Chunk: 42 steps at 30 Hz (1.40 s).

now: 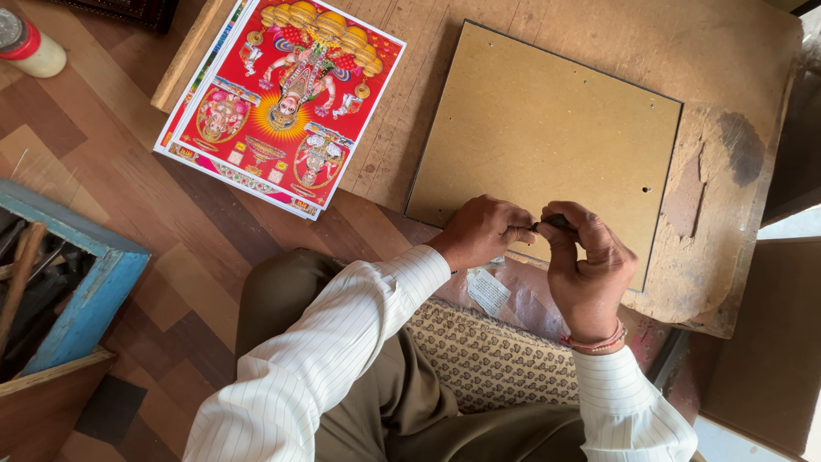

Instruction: The person sits on the floor at a low workbench and uses a screwdriver to drive small screws into the back of a square frame backing board, working along its edge hole by hole. They briefly reach into a cardboard box of frame parts and continue screwing hardware into the backing.

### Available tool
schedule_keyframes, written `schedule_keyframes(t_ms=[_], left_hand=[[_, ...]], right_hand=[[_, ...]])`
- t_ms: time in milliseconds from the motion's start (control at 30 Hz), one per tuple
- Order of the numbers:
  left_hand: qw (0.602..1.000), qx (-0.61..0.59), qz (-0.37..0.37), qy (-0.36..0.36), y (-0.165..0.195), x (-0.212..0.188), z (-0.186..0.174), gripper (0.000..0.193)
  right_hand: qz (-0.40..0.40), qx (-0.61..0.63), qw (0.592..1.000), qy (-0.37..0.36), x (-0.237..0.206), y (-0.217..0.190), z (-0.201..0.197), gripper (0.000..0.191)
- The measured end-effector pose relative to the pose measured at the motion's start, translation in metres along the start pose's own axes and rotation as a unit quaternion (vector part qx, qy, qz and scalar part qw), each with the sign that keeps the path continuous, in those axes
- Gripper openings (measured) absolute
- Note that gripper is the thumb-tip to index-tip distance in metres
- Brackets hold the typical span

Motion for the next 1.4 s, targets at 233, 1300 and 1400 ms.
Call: schedule_keyframes(t_ms=[233,1300,1400], left_hand=[[0.999,-0.024,-0.017,-0.015,0.004,0.0,-0.002,0.023],[1.0,0.006,0.013,0.015,0.006,0.002,-0.003,0.027],[1.0,0.025,0.0,-0.007,0.009,0.002,-0.004,0.026]], right_hand=[[0.023,-0.022,0.998,0.059,-0.006,0.004,0.004,0.022],[0.056,0.027,0.995,0.081,-0.008,0.021,0.005,0.021],[0.023,-0.02,0.998,0.046,-0.004,0.017,0.0,0.023]])
Point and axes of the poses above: each hand's wrist, its own x-axis towards the middle knuckle, its own z-axis out of the palm, y = z × x, the point moved 1 cm from there along x, towards the middle knuckle, and after that the axes turned 15 degrees about x, right-handed, at the moved point
